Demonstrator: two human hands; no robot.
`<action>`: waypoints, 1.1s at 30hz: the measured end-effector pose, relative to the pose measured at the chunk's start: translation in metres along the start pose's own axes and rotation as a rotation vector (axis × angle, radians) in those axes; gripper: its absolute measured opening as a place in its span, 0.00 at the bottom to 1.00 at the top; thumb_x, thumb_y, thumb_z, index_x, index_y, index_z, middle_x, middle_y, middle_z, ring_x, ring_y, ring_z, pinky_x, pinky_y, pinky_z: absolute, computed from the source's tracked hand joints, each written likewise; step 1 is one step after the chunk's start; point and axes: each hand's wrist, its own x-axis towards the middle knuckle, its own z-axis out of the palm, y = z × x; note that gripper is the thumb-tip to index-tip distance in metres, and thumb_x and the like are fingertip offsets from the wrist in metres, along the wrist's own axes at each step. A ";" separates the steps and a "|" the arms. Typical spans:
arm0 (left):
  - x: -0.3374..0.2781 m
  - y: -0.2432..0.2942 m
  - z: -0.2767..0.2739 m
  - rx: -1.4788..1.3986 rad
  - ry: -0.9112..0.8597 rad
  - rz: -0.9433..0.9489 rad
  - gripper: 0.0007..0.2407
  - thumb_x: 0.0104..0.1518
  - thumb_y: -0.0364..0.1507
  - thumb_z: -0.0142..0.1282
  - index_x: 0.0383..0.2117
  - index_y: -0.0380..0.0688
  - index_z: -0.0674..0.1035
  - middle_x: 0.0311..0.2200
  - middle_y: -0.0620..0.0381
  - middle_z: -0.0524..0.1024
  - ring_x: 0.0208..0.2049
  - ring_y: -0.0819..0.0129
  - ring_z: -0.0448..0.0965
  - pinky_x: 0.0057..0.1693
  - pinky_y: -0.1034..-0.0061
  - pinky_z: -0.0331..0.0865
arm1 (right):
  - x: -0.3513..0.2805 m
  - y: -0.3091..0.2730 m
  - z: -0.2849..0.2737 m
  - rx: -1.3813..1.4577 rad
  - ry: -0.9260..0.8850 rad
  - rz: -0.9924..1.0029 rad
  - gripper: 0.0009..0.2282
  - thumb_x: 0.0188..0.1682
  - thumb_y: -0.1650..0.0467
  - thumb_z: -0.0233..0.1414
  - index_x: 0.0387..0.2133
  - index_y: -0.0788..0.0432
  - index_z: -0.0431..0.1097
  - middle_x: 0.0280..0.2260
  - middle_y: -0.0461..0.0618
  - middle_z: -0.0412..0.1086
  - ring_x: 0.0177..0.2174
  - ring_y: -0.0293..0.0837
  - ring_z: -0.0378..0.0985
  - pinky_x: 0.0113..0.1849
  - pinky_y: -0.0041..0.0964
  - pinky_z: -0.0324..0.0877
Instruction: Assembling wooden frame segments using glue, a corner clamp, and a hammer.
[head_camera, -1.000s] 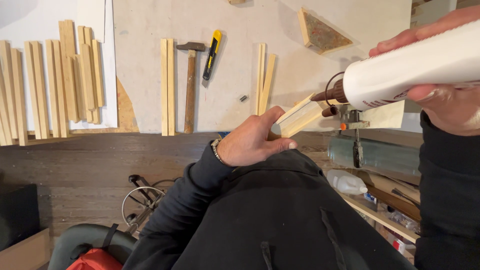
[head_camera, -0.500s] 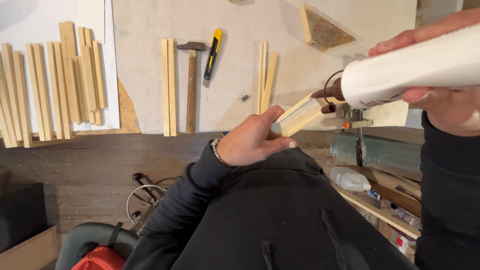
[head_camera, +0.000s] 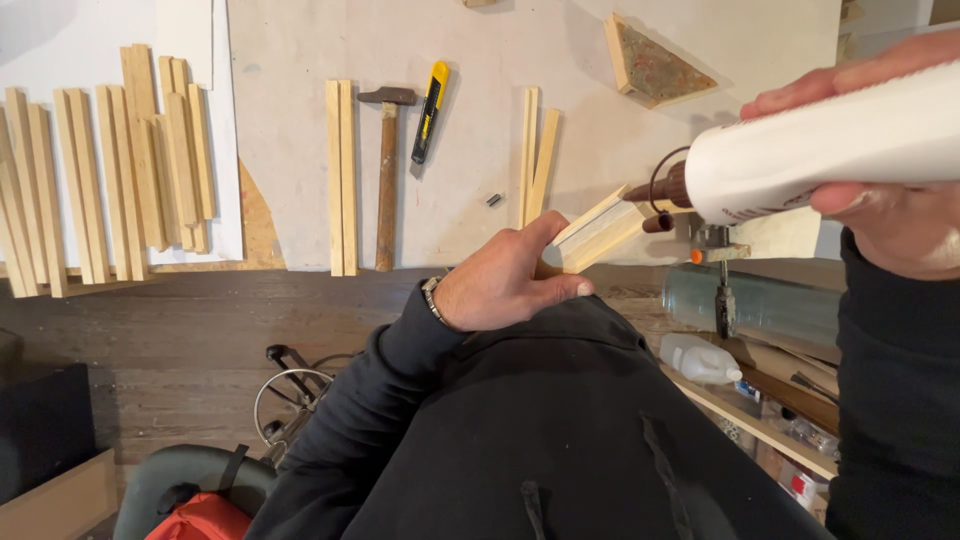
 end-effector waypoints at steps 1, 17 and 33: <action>0.000 -0.001 -0.001 -0.009 0.002 -0.002 0.21 0.59 0.36 0.62 0.50 0.35 0.70 0.33 0.46 0.84 0.38 0.62 0.89 0.44 0.72 0.79 | 0.003 0.000 0.001 -0.005 0.001 -0.011 0.23 0.51 0.63 0.57 0.56 0.58 0.60 0.45 0.56 0.70 0.49 0.52 0.79 0.51 0.49 0.75; 0.008 -0.004 -0.006 -0.022 0.009 -0.008 0.20 0.59 0.36 0.62 0.50 0.35 0.70 0.33 0.46 0.84 0.38 0.63 0.89 0.43 0.73 0.79 | 0.009 0.012 -0.004 0.067 0.026 -0.011 0.23 0.51 0.64 0.58 0.56 0.60 0.61 0.45 0.58 0.71 0.49 0.52 0.79 0.52 0.49 0.75; 0.014 -0.006 -0.009 -0.011 0.016 -0.013 0.20 0.59 0.36 0.62 0.49 0.34 0.70 0.32 0.46 0.84 0.38 0.63 0.89 0.43 0.72 0.79 | 0.014 0.011 -0.009 0.002 0.020 0.002 0.23 0.51 0.64 0.57 0.55 0.62 0.61 0.45 0.59 0.70 0.49 0.54 0.78 0.51 0.50 0.74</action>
